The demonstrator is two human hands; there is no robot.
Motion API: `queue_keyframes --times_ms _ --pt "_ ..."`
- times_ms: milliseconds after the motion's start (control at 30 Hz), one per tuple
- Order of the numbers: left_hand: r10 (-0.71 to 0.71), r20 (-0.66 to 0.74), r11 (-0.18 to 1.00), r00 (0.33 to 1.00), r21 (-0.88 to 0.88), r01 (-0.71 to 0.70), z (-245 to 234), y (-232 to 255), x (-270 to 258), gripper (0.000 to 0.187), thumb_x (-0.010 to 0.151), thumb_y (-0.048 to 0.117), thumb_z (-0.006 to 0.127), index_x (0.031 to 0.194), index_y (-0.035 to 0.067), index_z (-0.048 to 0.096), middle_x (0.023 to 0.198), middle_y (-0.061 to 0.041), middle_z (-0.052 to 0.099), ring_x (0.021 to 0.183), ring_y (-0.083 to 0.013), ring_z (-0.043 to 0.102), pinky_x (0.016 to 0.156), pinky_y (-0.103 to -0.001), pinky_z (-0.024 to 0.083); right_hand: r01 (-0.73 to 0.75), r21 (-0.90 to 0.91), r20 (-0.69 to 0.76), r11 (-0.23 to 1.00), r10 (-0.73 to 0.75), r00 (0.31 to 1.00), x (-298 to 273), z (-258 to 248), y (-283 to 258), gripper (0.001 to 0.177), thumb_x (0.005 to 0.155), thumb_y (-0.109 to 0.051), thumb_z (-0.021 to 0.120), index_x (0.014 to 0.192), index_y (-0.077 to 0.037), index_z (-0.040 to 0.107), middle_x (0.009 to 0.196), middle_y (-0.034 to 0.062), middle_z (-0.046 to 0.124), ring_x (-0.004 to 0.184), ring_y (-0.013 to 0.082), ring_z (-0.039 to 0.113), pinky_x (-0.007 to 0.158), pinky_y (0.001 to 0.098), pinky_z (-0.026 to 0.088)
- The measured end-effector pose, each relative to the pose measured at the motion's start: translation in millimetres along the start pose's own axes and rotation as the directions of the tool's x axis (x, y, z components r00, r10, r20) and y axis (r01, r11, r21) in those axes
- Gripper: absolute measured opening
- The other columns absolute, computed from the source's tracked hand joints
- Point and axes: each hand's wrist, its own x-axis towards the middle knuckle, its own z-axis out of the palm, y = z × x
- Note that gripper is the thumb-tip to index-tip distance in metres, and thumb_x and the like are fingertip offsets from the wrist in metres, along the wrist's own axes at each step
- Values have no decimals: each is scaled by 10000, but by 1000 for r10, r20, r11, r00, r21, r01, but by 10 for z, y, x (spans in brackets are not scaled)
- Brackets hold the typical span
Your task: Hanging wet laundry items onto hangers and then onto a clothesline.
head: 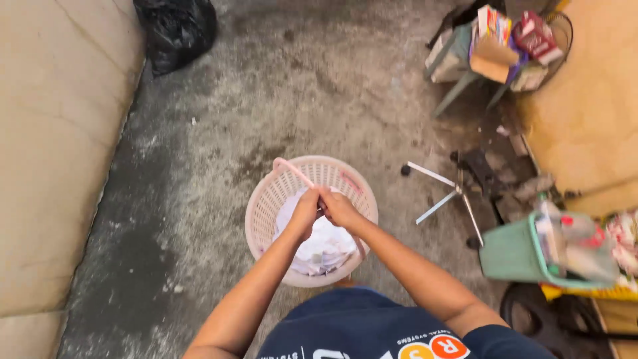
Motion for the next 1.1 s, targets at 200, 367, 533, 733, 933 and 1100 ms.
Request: queue_keyframes --times_ms 200,367,533,733,933,1100 --pt "55 -31 992 998 -111 -58 171 627 1726 262 1004 284 498 1008 69 648 823 -27 583 749 -150 575 726 -332 542 121 -240 11 963 -122 992 1599 -782 -759 588 1030 -576 396 706 -122 581 531 -34 485 438 85 441 417 267 336" --pt "68 -30 989 997 -128 -72 182 1052 3162 254 999 287 493 987 79 637 816 -22 575 745 -150 577 718 -352 548 86 -179 34 980 -81 996 2899 -1315 -1253 600 1054 -582 401 723 -106 557 562 -17 465 459 111 419 429 287 319" --pt "111 21 982 994 -156 -107 -92 1014 5007 225 1036 288 504 984 101 618 851 0 560 790 -107 544 749 -331 515 378 -445 78 812 -385 919 4946 -2075 -896 663 1035 -637 280 805 -142 658 637 -39 640 568 74 611 532 255 465" --pt "-70 1 988 998 -137 70 25 1535 6252 240 1015 309 459 942 121 587 782 -25 559 728 -170 552 710 -368 529 19 -325 -64 946 -42 997 5709 -2402 -1748 715 1039 -634 333 671 -78 592 560 33 525 498 146 490 484 319 386" --pt "-103 -58 985 993 -145 94 -8 1782 7782 249 1038 321 445 980 124 586 828 -4 558 744 -119 543 724 -338 523 -65 -265 -123 962 33 992 7209 -2935 -1866 686 1025 -636 371 687 -85 601 556 9 515 494 135 483 484 314 382" --pt "-245 -217 969 945 -30 245 -9 2188 8812 296 1006 351 450 973 154 668 783 -4 572 697 -134 515 628 -313 431 -175 -188 -57 966 167 984 8334 -3234 -2016 604 1048 -550 376 715 -96 594 541 27 492 471 180 451 450 354 332"
